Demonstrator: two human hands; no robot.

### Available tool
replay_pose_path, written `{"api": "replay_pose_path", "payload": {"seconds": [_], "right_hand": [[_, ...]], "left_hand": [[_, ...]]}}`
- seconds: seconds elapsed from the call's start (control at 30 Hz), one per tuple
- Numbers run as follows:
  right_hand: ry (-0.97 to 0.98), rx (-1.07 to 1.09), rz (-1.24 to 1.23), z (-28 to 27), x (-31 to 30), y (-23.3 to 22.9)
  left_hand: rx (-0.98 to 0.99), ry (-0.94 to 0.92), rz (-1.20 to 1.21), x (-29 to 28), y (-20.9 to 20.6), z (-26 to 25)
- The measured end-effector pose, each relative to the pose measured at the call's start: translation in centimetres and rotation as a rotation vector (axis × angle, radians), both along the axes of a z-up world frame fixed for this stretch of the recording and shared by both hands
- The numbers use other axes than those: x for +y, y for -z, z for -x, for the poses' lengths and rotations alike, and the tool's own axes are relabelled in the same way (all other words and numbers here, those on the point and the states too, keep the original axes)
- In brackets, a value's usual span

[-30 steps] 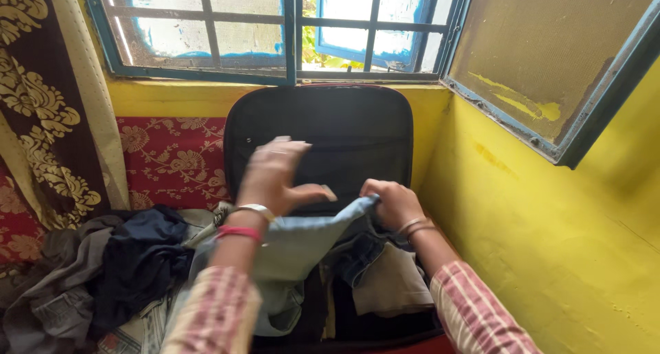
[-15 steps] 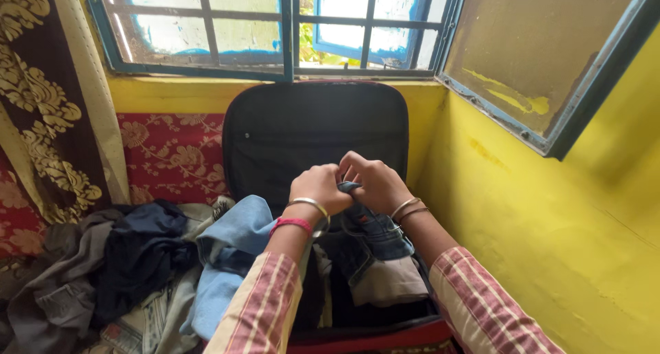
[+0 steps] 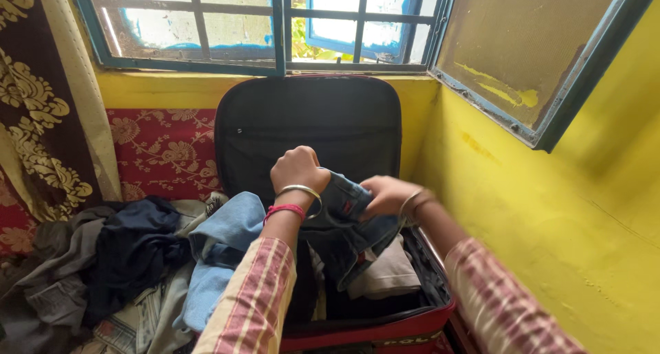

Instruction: The person folds pairs of jeans and pants by hand and places them inside an open suitcase.

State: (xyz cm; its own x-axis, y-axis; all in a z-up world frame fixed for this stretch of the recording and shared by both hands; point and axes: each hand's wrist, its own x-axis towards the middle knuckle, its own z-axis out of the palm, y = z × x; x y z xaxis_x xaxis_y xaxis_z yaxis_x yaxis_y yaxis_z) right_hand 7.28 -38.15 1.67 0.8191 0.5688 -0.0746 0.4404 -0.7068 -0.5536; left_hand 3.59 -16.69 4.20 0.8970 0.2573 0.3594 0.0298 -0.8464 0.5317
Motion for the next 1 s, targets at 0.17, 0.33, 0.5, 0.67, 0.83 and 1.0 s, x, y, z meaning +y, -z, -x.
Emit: {"api": "replay_pose_path", "payload": {"seconds": [0.17, 0.33, 0.5, 0.67, 0.83, 1.0], "right_hand": [[-0.061, -0.138, -0.06, -4.0, 0.1, -4.6], [-0.043, -0.002, -0.08, -2.4, 1.0, -10.0], [-0.043, -0.181, -0.141, -2.2, 2.7, -10.3], [-0.061, -0.012, -0.189, -2.4, 1.9, -9.5], [-0.105, 0.249, -0.446, -2.1, -1.3, -7.7], [-0.099, 0.335, -0.536, -5.5, -5.5, -1.0]], "left_hand": [[-0.556, 0.432, -0.111, 0.7, -0.3, 0.0], [-0.006, 0.539, -0.188, 1.5, -4.7, 0.0], [0.003, 0.509, -0.192, 0.4, -4.8, 0.6], [0.126, 0.463, -0.317, -1.1, -4.9, 0.4], [0.09, 0.461, -0.202, 0.7, -4.7, -1.0], [-0.287, 0.233, -0.075, 5.2, -5.5, -3.5]]}}
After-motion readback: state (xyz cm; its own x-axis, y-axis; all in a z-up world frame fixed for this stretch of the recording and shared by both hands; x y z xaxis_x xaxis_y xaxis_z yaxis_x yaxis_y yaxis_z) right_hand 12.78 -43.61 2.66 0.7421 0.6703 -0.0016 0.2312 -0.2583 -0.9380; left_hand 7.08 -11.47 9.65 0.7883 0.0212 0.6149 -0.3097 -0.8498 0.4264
